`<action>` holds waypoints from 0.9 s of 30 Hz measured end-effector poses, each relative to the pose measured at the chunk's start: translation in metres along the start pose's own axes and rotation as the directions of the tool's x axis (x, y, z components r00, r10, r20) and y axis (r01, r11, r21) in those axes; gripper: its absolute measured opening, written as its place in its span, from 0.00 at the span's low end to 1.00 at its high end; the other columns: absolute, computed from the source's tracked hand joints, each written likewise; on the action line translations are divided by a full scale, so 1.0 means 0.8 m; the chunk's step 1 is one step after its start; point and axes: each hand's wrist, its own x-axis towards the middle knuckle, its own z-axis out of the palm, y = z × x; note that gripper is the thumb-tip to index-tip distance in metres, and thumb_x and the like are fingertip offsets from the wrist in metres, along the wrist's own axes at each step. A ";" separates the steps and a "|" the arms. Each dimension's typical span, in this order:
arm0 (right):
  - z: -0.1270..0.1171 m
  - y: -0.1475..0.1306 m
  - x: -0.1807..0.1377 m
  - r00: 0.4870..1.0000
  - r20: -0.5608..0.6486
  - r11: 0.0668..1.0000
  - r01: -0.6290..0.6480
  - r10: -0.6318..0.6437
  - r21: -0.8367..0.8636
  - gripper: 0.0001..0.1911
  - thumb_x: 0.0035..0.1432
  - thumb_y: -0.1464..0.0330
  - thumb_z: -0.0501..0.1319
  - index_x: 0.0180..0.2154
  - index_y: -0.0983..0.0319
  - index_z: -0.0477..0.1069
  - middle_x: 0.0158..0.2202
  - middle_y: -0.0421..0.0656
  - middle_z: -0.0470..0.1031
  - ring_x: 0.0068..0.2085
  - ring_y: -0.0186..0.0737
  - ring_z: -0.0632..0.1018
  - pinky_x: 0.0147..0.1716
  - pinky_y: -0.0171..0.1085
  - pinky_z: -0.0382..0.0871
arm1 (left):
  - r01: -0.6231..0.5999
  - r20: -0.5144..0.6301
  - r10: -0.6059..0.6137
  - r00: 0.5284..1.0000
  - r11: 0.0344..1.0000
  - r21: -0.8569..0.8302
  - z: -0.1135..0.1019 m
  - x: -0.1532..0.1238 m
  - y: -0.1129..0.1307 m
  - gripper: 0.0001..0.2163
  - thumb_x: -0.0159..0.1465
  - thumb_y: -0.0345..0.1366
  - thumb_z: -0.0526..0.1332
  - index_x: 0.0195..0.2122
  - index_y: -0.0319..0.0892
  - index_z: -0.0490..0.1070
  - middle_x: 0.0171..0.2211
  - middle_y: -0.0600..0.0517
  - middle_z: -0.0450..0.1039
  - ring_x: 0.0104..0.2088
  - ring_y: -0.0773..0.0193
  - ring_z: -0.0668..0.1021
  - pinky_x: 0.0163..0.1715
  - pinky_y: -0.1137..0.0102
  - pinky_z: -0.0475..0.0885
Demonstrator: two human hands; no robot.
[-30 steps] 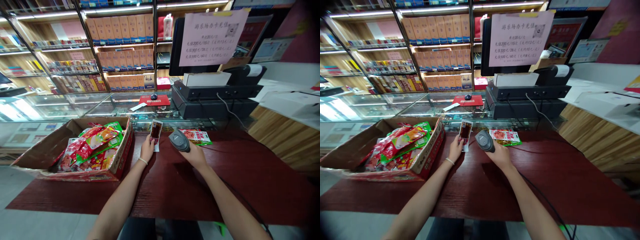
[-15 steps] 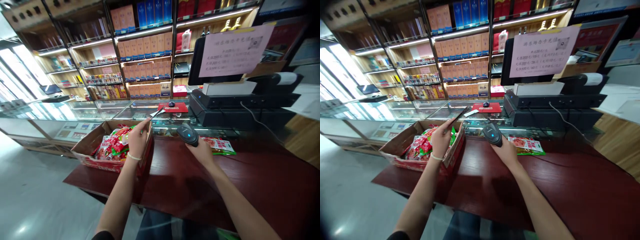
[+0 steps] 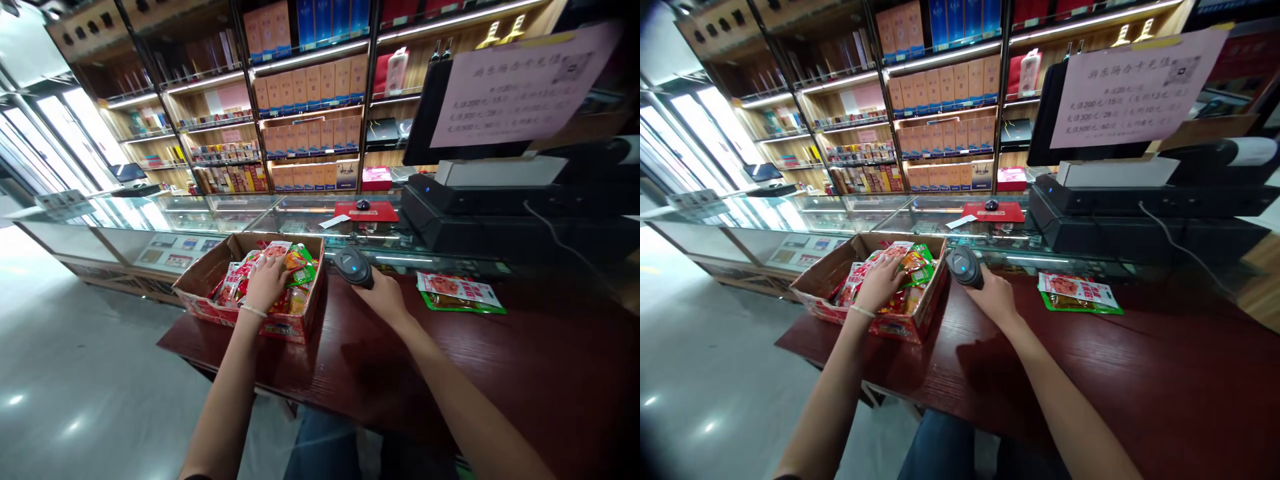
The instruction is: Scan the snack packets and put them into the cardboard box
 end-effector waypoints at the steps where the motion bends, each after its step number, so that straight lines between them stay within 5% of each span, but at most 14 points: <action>1: -0.002 0.004 0.000 1.000 -0.008 1.000 -0.005 0.005 -0.009 0.19 0.52 0.57 0.61 0.45 0.56 0.74 0.35 0.46 0.82 0.38 0.53 0.81 0.31 0.39 0.65 | -0.013 -0.012 0.012 1.000 1.000 -0.010 -0.002 0.002 0.003 0.19 0.66 0.38 0.54 0.59 0.45 0.65 0.58 0.43 0.68 0.60 0.50 0.66 0.59 0.52 0.61; 6: -0.026 0.038 -0.001 0.997 -0.061 0.997 -0.051 0.047 -0.057 0.20 0.53 0.57 0.60 0.47 0.56 0.73 0.35 0.45 0.81 0.38 0.52 0.81 0.31 0.38 0.65 | -0.136 -0.086 0.128 0.988 0.986 -0.098 -0.011 0.012 0.052 0.18 0.67 0.39 0.53 0.56 0.43 0.69 0.57 0.44 0.69 0.59 0.51 0.68 0.61 0.54 0.60; 12: -0.071 0.116 -0.016 0.979 -0.159 0.970 -0.153 0.124 -0.191 0.20 0.53 0.57 0.60 0.46 0.57 0.73 0.34 0.46 0.81 0.37 0.51 0.80 0.30 0.38 0.63 | -0.344 -0.150 0.311 0.939 0.873 -0.346 0.011 0.031 0.180 0.16 0.67 0.38 0.54 0.54 0.43 0.71 0.56 0.45 0.70 0.59 0.54 0.69 0.61 0.57 0.62; 21: -0.141 0.248 -0.053 0.880 -0.361 0.893 -0.400 0.310 -0.207 0.21 0.53 0.53 0.61 0.44 0.58 0.74 0.34 0.49 0.81 0.36 0.52 0.81 0.30 0.38 0.62 | -0.404 -0.039 0.481 0.876 0.686 -0.605 0.159 0.060 0.366 0.16 0.66 0.36 0.57 0.54 0.44 0.70 0.52 0.45 0.73 0.53 0.57 0.73 0.56 0.64 0.67; 27: -0.171 0.306 -0.074 0.874 -0.390 0.870 -0.411 0.290 -0.274 0.20 0.53 0.55 0.62 0.45 0.59 0.74 0.35 0.48 0.81 0.35 0.51 0.80 0.30 0.37 0.62 | -0.466 -0.052 0.541 0.840 0.667 -0.581 0.254 0.053 0.446 0.19 0.66 0.37 0.57 0.57 0.43 0.67 0.58 0.44 0.67 0.59 0.55 0.68 0.59 0.60 0.63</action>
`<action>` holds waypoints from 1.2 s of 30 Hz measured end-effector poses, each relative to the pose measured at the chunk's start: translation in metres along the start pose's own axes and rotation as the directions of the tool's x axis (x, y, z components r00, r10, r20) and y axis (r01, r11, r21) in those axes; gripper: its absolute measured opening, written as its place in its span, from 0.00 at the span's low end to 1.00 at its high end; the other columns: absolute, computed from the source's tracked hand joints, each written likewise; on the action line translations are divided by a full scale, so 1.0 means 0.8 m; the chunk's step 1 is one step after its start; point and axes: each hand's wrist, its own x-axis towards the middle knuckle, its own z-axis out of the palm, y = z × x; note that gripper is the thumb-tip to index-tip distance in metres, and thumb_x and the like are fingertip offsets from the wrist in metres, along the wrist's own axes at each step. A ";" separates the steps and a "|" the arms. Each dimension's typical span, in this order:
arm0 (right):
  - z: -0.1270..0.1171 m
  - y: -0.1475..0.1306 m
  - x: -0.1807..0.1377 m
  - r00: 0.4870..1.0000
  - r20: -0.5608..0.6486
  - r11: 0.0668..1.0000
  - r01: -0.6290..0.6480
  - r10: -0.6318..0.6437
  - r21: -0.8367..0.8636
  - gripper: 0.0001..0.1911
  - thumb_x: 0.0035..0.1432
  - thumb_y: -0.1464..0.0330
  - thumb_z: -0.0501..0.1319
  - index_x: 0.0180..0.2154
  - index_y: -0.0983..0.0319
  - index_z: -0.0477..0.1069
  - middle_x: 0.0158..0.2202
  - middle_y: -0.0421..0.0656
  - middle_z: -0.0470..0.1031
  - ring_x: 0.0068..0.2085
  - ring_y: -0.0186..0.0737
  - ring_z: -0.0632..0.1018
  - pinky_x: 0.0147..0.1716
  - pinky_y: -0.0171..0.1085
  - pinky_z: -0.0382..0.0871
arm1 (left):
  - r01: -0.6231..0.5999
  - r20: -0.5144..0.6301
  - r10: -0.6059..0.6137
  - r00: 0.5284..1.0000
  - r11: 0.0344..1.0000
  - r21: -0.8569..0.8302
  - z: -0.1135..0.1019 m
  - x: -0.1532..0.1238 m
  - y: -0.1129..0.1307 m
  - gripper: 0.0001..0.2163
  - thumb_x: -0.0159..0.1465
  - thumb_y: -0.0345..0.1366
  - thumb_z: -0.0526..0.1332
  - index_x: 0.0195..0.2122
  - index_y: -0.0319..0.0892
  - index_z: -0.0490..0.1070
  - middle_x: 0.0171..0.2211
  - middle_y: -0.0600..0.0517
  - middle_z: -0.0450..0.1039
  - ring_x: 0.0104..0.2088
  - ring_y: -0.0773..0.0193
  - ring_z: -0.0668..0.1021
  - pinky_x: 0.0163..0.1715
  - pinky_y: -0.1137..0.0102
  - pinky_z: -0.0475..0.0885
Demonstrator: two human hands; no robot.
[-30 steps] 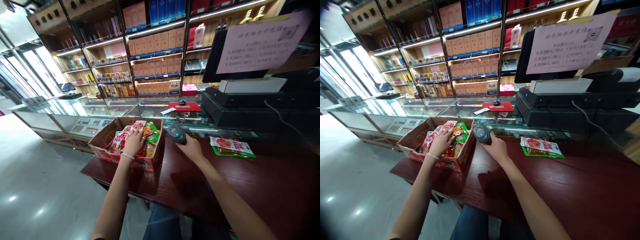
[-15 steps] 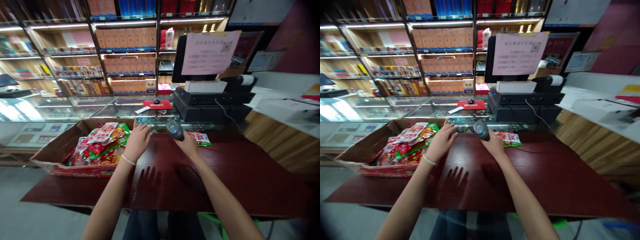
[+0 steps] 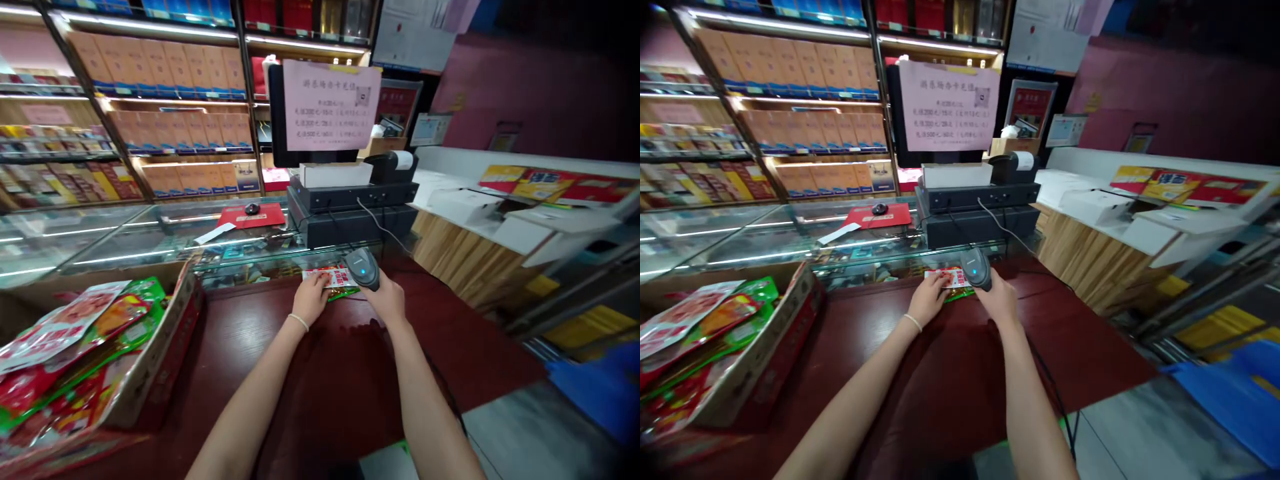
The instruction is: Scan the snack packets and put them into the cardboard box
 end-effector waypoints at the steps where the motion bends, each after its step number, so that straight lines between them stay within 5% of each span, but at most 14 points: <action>1: -0.002 0.006 0.001 1.000 -0.008 1.000 -0.006 0.006 -0.015 0.20 0.53 0.55 0.61 0.45 0.59 0.74 0.35 0.48 0.81 0.35 0.51 0.80 0.30 0.37 0.61 | -0.005 0.007 0.005 1.000 1.000 0.021 0.012 0.002 -0.001 0.20 0.65 0.38 0.57 0.59 0.44 0.66 0.60 0.44 0.65 0.61 0.53 0.66 0.60 0.57 0.61; 5: -0.008 0.013 0.002 0.998 -0.020 0.995 -0.064 0.063 -0.071 0.19 0.54 0.55 0.61 0.44 0.58 0.73 0.32 0.47 0.81 0.34 0.50 0.80 0.28 0.37 0.59 | 0.016 0.049 -0.020 0.999 0.996 0.090 0.030 0.003 -0.007 0.25 0.63 0.40 0.61 0.61 0.43 0.63 0.60 0.42 0.64 0.60 0.49 0.65 0.59 0.53 0.60; 10: -0.005 0.007 -0.001 0.998 -0.049 0.994 -0.052 0.048 -0.100 0.17 0.52 0.55 0.61 0.39 0.59 0.73 0.31 0.47 0.80 0.31 0.48 0.79 0.28 0.36 0.57 | 0.020 0.048 -0.025 0.999 0.995 0.094 0.015 -0.002 -0.002 0.16 0.63 0.30 0.56 0.51 0.43 0.73 0.46 0.42 0.73 0.48 0.52 0.72 0.50 0.58 0.67; 15: 0.004 0.009 -0.006 0.986 -0.165 0.997 -0.045 0.034 -0.062 0.18 0.51 0.55 0.61 0.39 0.60 0.73 0.31 0.49 0.80 0.32 0.50 0.79 0.29 0.37 0.59 | 0.086 -0.195 -0.143 0.970 0.958 -0.272 -0.003 -0.016 0.001 0.17 0.64 0.28 0.54 0.53 0.46 0.71 0.48 0.46 0.74 0.50 0.56 0.73 0.52 0.62 0.66; 18: 0.006 0.002 -0.010 0.975 -0.216 0.998 -0.055 0.054 0.001 0.20 0.52 0.55 0.61 0.41 0.61 0.73 0.32 0.51 0.80 0.33 0.52 0.79 0.30 0.38 0.61 | 0.194 -0.332 -0.472 0.817 0.767 -0.612 -0.022 -0.024 -0.015 0.15 0.63 0.33 0.58 0.51 0.45 0.71 0.48 0.47 0.75 0.49 0.56 0.75 0.53 0.63 0.66; 20: 0.007 -0.009 -0.013 0.976 -0.210 0.998 -0.049 0.056 0.035 0.20 0.51 0.55 0.61 0.41 0.62 0.73 0.32 0.51 0.80 0.33 0.52 0.80 0.30 0.38 0.63 | 0.204 -0.270 -0.670 0.692 0.540 -0.817 -0.042 -0.032 -0.031 0.13 0.59 0.35 0.63 0.45 0.42 0.73 0.43 0.47 0.77 0.45 0.57 0.77 0.50 0.63 0.69; 22: 0.009 -0.023 -0.019 0.982 -0.184 0.997 -0.021 0.033 0.069 0.20 0.50 0.54 0.62 0.40 0.61 0.74 0.32 0.51 0.80 0.33 0.53 0.80 0.30 0.39 0.64 | 0.152 -0.122 -0.764 0.634 0.278 -0.949 -0.066 -0.045 -0.048 0.14 0.54 0.35 0.67 0.41 0.40 0.72 0.40 0.48 0.78 0.42 0.58 0.79 0.47 0.63 0.71; 24: 0.013 -0.039 -0.026 0.989 -0.148 0.994 0.018 -0.001 0.110 0.20 0.50 0.55 0.62 0.40 0.61 0.74 0.32 0.51 0.81 0.34 0.53 0.80 0.30 0.39 0.65 | 0.114 0.021 -0.778 0.627 0.065 -0.991 -0.091 -0.063 -0.063 0.16 0.52 0.35 0.68 0.42 0.41 0.71 0.40 0.49 0.78 0.39 0.60 0.79 0.43 0.64 0.72; 26: 0.019 -0.052 -0.034 0.994 -0.102 0.988 0.048 -0.033 0.148 0.20 0.49 0.56 0.62 0.41 0.61 0.75 0.33 0.51 0.81 0.35 0.53 0.80 0.30 0.39 0.66 | 0.106 0.106 -0.761 0.640 -0.050 -0.993 -0.110 -0.085 -0.073 0.18 0.51 0.35 0.69 0.43 0.42 0.71 0.41 0.50 0.77 0.38 0.62 0.79 0.42 0.66 0.72; 30: 0.031 -0.070 -0.047 0.998 -0.001 0.977 0.058 -0.059 0.207 0.23 0.48 0.57 0.63 0.45 0.61 0.74 0.34 0.51 0.81 0.36 0.55 0.81 0.31 0.40 0.68 | 0.045 0.118 -0.741 0.662 -0.117 -0.992 -0.123 -0.122 -0.086 0.18 0.53 0.35 0.69 0.45 0.45 0.70 0.44 0.51 0.76 0.41 0.64 0.78 0.42 0.68 0.73; 36: 0.034 -0.085 -0.054 0.991 0.104 0.943 0.050 -0.089 0.328 0.31 0.49 0.60 0.64 0.55 0.60 0.66 0.43 0.50 0.80 0.41 0.52 0.80 0.35 0.40 0.71 | 0.006 0.102 -0.767 0.633 -0.127 -0.992 -0.117 -0.133 -0.096 0.16 0.51 0.33 0.71 0.40 0.43 0.71 0.39 0.52 0.77 0.39 0.65 0.79 0.45 0.65 0.72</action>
